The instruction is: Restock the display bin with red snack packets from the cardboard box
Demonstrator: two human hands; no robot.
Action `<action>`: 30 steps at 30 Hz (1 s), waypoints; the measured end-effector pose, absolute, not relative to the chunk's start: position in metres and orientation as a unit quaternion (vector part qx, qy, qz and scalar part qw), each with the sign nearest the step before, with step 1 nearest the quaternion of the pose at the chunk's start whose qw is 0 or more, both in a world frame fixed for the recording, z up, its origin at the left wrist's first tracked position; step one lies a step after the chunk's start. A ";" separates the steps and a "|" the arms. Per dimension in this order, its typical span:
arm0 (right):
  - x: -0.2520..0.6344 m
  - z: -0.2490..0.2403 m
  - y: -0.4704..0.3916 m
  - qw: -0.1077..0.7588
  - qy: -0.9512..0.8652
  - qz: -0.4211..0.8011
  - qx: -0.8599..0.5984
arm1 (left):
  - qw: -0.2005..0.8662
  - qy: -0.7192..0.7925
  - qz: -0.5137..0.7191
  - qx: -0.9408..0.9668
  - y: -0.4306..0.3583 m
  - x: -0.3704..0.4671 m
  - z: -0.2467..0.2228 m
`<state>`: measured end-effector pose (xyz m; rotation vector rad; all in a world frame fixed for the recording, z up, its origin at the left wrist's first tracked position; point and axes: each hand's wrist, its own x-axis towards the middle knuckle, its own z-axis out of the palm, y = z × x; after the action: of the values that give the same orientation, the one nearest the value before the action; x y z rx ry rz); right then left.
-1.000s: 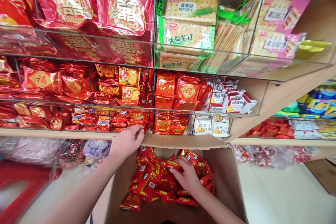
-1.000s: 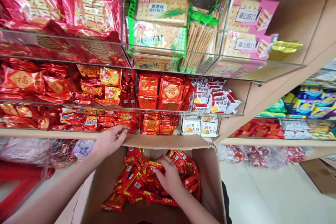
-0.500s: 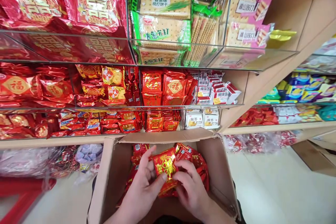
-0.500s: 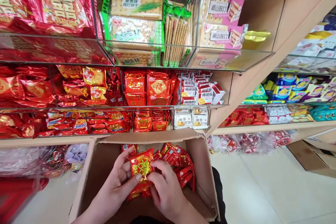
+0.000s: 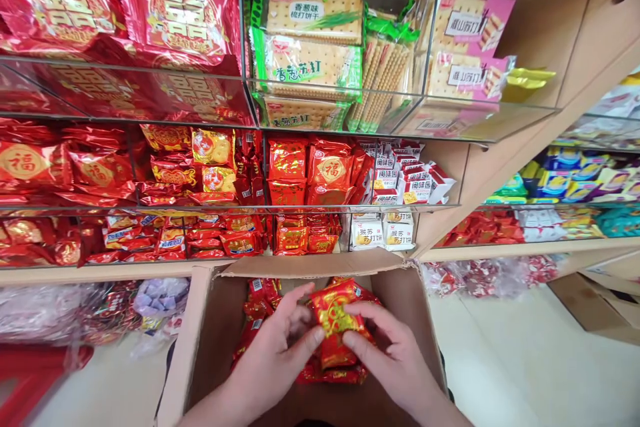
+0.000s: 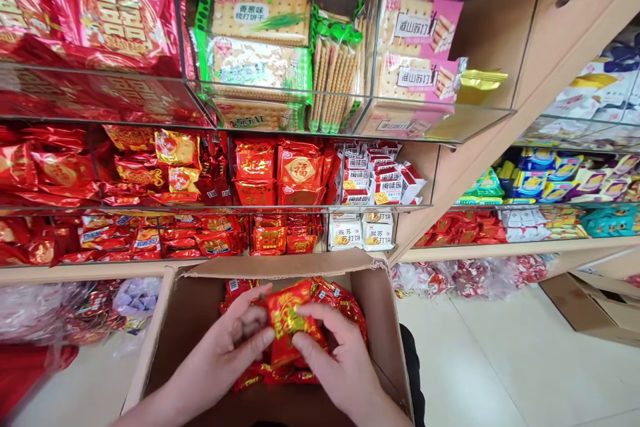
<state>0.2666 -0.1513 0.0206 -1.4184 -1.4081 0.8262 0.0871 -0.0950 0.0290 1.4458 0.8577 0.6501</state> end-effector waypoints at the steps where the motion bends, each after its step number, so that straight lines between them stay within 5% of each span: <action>1: 0.274 0.024 -0.148 0.477 -0.568 0.320 -0.590 | 0.546 0.388 0.284 0.686 -0.086 0.081 0.033; 4: 0.300 0.029 -0.132 0.504 -0.532 0.277 -0.622 | 0.273 0.424 0.291 0.813 -0.048 0.056 0.044; 7: 0.320 0.029 -0.111 0.505 -0.494 0.306 -0.639 | 0.138 0.472 0.251 0.834 -0.005 0.034 0.044; 11: 0.329 0.025 -0.078 0.408 -0.546 0.306 -0.664 | 0.158 0.557 0.174 0.797 0.026 0.021 0.027; 20: 0.296 0.013 0.004 -0.001 -0.684 0.105 -0.722 | 0.049 0.585 0.076 0.806 0.018 0.022 0.020; 30: 0.269 -0.019 0.068 0.007 -0.656 0.027 -0.754 | 0.014 0.564 0.103 0.819 0.014 0.022 0.017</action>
<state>0.2690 0.0680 -0.0191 -2.3575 -2.0522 0.0842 0.0224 0.0139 0.0173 2.5504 1.7562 0.3204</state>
